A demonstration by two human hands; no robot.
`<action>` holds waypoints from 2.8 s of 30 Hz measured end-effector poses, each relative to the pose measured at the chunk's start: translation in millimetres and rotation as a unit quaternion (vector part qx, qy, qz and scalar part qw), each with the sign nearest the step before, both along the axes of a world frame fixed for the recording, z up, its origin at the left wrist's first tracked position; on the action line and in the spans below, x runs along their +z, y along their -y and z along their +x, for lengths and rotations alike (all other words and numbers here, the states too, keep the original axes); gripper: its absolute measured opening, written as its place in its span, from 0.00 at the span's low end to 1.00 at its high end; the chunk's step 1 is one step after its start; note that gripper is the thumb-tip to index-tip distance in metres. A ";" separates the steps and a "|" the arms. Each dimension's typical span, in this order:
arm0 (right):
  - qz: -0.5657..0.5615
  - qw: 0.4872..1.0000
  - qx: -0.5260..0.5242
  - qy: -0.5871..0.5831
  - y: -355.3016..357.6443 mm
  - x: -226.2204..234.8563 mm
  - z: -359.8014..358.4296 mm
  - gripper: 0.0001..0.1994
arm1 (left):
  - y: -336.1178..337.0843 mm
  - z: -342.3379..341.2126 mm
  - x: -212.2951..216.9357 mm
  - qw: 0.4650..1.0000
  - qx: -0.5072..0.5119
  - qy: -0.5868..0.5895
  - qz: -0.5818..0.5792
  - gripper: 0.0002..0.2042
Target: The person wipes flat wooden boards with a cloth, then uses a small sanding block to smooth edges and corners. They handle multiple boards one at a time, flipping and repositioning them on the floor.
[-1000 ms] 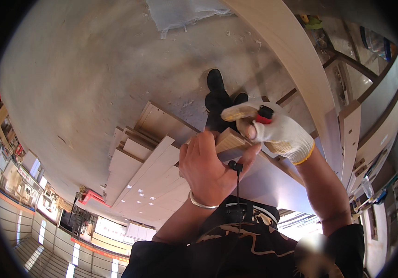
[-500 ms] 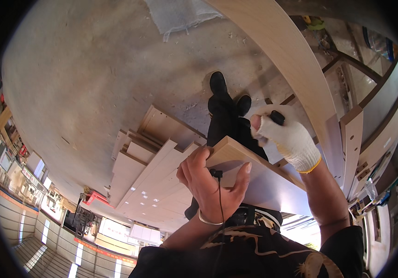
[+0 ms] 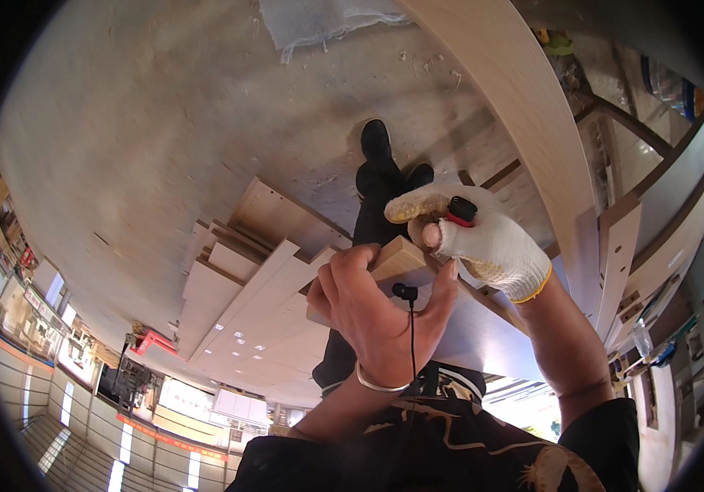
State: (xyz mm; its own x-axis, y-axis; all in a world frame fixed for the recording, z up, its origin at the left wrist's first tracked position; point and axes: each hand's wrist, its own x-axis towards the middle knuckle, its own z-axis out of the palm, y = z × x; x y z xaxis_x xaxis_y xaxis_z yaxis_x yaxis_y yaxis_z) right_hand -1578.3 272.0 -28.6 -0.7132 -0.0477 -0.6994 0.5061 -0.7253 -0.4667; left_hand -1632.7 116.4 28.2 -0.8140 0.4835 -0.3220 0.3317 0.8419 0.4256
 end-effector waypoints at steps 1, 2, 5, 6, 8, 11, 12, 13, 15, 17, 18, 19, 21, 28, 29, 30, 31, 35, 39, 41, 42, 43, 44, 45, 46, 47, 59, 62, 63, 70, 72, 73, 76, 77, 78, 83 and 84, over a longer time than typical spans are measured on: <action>-0.020 1.000 -0.010 -0.006 0.4 -2.6 -0.3 0.26 | -1.3 -0.6 -0.1 1.000 0.003 0.003 0.004 0.37; -0.036 0.999 0.004 -0.005 0.1 -5.0 -0.1 0.28 | -2.5 -1.2 -0.3 1.000 0.005 0.005 0.008 0.36; -0.065 0.997 0.028 -0.013 -1.6 -10.2 1.7 0.32 | -4.7 -2.8 0.0 1.000 0.007 -0.005 0.021 0.35; -0.062 0.997 0.025 -0.024 -2.2 -11.5 2.1 0.33 | -5.0 -2.8 0.2 1.000 0.010 -0.002 0.026 0.35; -0.048 0.997 0.042 -0.044 -3.8 -14.2 2.3 0.34 | -4.8 -2.8 0.0 0.999 0.016 0.006 0.035 0.34; -0.034 0.994 0.084 -0.066 -6.2 -20.7 -0.8 0.33 | -3.6 -1.5 -1.2 0.998 0.024 -0.001 0.053 0.33; -0.044 0.993 0.085 -0.072 -6.8 -23.6 -2.2 0.33 | -3.1 -1.1 -2.3 0.998 0.021 -0.004 0.058 0.33; -0.048 0.992 0.093 -0.076 -7.3 -26.1 -3.8 0.33 | -2.6 -1.0 -3.6 0.998 0.017 -0.007 0.063 0.32; -0.051 0.991 0.091 -0.086 -7.8 -29.9 -5.9 0.32 | -2.1 -0.5 -6.7 0.997 0.014 -0.018 0.076 0.32; -0.073 0.991 0.079 -0.075 -7.1 -30.7 -6.6 0.32 | -2.4 0.5 -9.6 0.995 0.015 -0.033 0.091 0.31; -0.096 0.992 0.064 -0.061 -6.7 -30.0 -6.7 0.31 | -2.4 0.8 -10.2 0.995 0.015 -0.035 0.091 0.30; -0.118 0.991 0.048 -0.046 -6.1 -28.8 -6.4 0.31 | -2.4 1.3 -10.4 0.995 0.014 -0.037 0.092 0.30; -0.135 0.990 0.038 -0.030 -5.4 -26.1 -6.3 0.30 | -2.3 2.2 -10.1 0.995 0.015 -0.029 0.091 0.30; -0.105 0.993 0.023 -0.040 -4.4 -24.4 -9.5 0.25 | -3.9 2.5 -10.8 0.995 0.023 -0.016 0.096 0.31; -0.100 0.994 0.030 -0.043 -4.1 -25.2 -9.6 0.24 | -4.7 2.3 -11.4 0.995 0.025 -0.019 0.098 0.30; -0.095 0.994 0.037 -0.047 -3.9 -25.8 -9.7 0.22 | -5.4 2.0 -12.2 0.994 0.022 -0.033 0.100 0.29; -0.079 0.994 0.050 -0.051 -3.6 -26.2 -9.8 0.21 | -6.1 1.5 -12.8 0.993 0.019 -0.048 0.102 0.27; -0.079 0.994 0.037 -0.059 -3.0 -25.9 -11.0 0.19 | -7.1 -0.4 -13.7 0.992 0.012 -0.068 0.103 0.26; -0.081 0.995 0.026 -0.048 -2.4 -21.0 -13.7 0.18 | -7.2 -1.1 -14.6 0.992 0.010 -0.073 0.100 0.26; -0.093 0.995 0.009 -0.035 -1.3 -17.8 -14.5 0.18 | -7.7 -0.9 -15.2 0.992 0.011 -0.076 0.097 0.26; -0.102 0.994 -0.003 -0.026 -0.2 -16.3 -14.5 0.17 | -8.0 -0.7 -15.4 0.992 0.013 -0.075 0.097 0.26; -0.111 0.993 -0.016 -0.018 0.8 -15.5 -14.7 0.17 | -8.3 -0.5 -15.7 0.992 0.016 -0.074 0.097 0.26; -0.101 0.995 -0.016 -0.023 2.0 -14.9 -14.5 0.17 | -8.6 -0.3 -15.7 0.992 0.018 -0.073 0.097 0.26; -0.090 0.995 -0.017 -0.027 3.5 -14.9 -14.6 0.16 | -8.9 0.1 -15.7 0.993 0.021 -0.073 0.094 0.26; -0.076 0.996 -0.021 -0.037 4.5 -15.3 -14.5 0.16 | -9.1 0.5 -15.7 0.993 0.023 -0.073 0.091 0.25; -0.073 0.996 -0.017 -0.037 6.1 -15.9 -14.6 0.16 | -9.3 1.0 -15.6 0.993 0.024 -0.073 0.088 0.25; -0.011 0.998 0.040 -0.047 2.3 -12.1 -21.4 0.22 | -8.3 3.9 -17.9 0.994 0.029 -0.089 0.061 0.25; -0.025 0.998 0.041 -0.049 0.7 -13.6 -22.8 0.19 | -9.8 1.8 -15.3 0.993 0.030 -0.098 0.062 0.25; -0.041 0.998 0.039 -0.036 0.0 -13.7 -22.4 0.20 | -10.5 0.8 -13.9 0.994 0.026 -0.093 0.057 0.25; -0.172 0.976 -0.087 0.105 5.8 3.1 -5.9 0.19 | -10.4 -12.3 -7.5 0.998 0.017 -0.002 0.057 0.23; -0.199 0.963 -0.129 0.126 8.4 6.8 -1.0 0.17 | -12.0 -14.4 -8.8 0.997 0.026 0.006 0.071 0.21; -0.211 0.960 -0.134 0.126 8.9 6.9 0.3 0.16 | -13.0 -16.1 -10.3 0.996 0.027 0.003 0.080 0.20; -0.213 0.962 -0.123 0.120 8.7 4.5 2.8 0.15 | -16.2 -20.0 -12.9 0.995 0.029 0.002 0.094 0.18; -0.206 0.964 -0.117 0.118 8.3 3.9 3.1 0.15 | -17.1 -20.9 -12.8 0.995 0.033 0.004 0.098 0.17; -0.200 0.969 -0.104 0.102 7.7 3.3 3.4 0.14 | -17.9 -21.7 -12.5 0.994 0.035 0.009 0.103 0.17; -0.177 0.980 -0.066 0.054 6.9 5.1 6.4 0.14 | -18.4 -24.9 -11.2 0.993 0.040 0.031 0.103 0.17; -0.176 0.981 -0.064 0.059 7.0 5.8 6.6 0.15 | -18.1 -25.4 -11.6 0.994 0.035 0.028 0.099 0.17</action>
State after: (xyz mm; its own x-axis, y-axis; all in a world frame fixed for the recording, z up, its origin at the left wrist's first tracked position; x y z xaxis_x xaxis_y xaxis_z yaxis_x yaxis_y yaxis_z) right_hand -1571.6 265.0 -22.8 -0.6439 -0.2158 -0.7340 0.4359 -0.8919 -0.1203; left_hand -1658.1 134.5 16.6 -0.8313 0.4846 -0.2721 0.2463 0.7602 0.6012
